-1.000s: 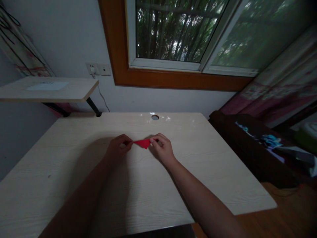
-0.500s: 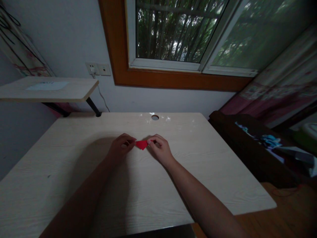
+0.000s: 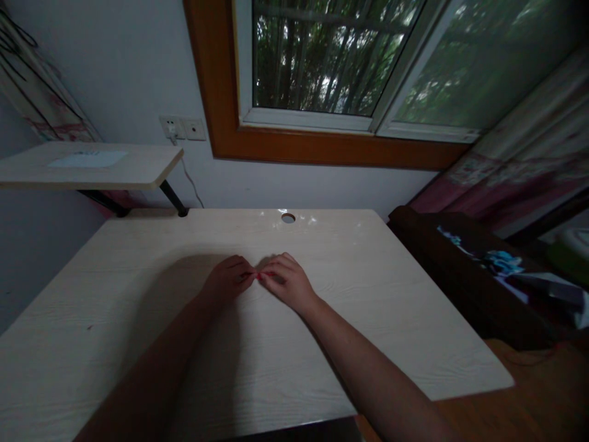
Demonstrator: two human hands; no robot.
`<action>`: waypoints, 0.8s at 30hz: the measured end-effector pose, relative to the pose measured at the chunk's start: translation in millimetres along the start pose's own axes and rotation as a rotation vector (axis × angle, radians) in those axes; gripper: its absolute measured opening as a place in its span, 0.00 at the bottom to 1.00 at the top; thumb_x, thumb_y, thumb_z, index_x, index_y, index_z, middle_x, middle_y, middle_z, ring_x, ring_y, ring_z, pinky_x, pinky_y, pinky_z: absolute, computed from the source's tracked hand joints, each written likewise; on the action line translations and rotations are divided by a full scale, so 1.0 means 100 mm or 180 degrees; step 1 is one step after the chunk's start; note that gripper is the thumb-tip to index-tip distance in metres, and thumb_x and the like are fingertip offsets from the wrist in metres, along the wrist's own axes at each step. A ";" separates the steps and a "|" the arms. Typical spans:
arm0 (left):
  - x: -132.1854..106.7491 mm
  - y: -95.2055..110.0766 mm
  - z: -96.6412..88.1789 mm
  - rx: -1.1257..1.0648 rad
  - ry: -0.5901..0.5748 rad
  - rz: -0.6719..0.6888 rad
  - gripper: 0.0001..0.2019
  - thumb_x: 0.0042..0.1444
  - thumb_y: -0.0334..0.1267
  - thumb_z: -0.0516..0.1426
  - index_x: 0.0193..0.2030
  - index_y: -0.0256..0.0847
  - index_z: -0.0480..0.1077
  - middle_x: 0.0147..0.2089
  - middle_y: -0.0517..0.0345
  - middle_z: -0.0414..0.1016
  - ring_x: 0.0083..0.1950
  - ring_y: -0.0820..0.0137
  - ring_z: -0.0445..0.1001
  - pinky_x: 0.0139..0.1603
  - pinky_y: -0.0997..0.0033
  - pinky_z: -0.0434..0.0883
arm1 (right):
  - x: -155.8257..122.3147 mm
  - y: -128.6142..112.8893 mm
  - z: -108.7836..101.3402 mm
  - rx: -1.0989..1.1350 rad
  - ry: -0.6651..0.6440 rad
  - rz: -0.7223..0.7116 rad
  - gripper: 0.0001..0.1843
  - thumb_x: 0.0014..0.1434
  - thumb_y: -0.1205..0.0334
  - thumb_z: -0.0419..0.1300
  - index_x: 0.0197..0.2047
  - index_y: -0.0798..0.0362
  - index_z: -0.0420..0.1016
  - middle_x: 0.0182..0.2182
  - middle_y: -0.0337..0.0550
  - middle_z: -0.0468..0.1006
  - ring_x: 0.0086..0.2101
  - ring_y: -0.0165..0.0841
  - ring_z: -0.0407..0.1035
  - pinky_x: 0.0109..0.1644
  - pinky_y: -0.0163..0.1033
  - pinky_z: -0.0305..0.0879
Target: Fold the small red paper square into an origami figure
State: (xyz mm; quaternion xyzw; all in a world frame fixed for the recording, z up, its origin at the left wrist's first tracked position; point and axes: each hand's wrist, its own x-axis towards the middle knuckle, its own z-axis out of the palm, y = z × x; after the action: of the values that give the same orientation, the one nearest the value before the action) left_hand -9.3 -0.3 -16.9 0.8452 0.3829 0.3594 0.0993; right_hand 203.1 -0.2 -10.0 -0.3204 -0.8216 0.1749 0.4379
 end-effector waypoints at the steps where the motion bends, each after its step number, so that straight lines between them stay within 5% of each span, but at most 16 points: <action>1: 0.00 0.00 0.00 0.0014 0.0009 0.0015 0.07 0.62 0.36 0.57 0.35 0.40 0.75 0.33 0.54 0.76 0.36 0.70 0.74 0.41 0.70 0.72 | 0.00 0.00 0.00 -0.0020 0.0000 -0.0011 0.04 0.62 0.62 0.61 0.39 0.47 0.79 0.36 0.43 0.80 0.39 0.36 0.72 0.47 0.44 0.67; 15: 0.00 0.00 -0.15 -0.0427 0.0300 -0.0494 0.06 0.60 0.34 0.57 0.32 0.39 0.74 0.33 0.55 0.74 0.34 0.71 0.73 0.37 0.72 0.70 | -0.02 0.20 -0.21 -0.0147 0.0920 0.0845 0.04 0.59 0.64 0.62 0.33 0.50 0.79 0.30 0.43 0.76 0.33 0.34 0.70 0.39 0.41 0.68; 24: 0.02 0.04 -0.14 -0.0579 0.0243 -0.0620 0.06 0.60 0.33 0.57 0.32 0.38 0.74 0.32 0.56 0.73 0.33 0.72 0.72 0.36 0.74 0.69 | -0.01 0.07 -0.09 0.0574 0.0379 0.0775 0.07 0.62 0.60 0.62 0.42 0.49 0.80 0.36 0.45 0.78 0.36 0.34 0.72 0.41 0.40 0.69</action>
State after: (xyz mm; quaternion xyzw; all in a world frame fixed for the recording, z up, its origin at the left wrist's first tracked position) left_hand -16.2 -3.1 -4.2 0.7772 0.4325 0.4132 0.1952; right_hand 213.9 4.4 -9.4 -0.3868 -0.7303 0.2805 0.4883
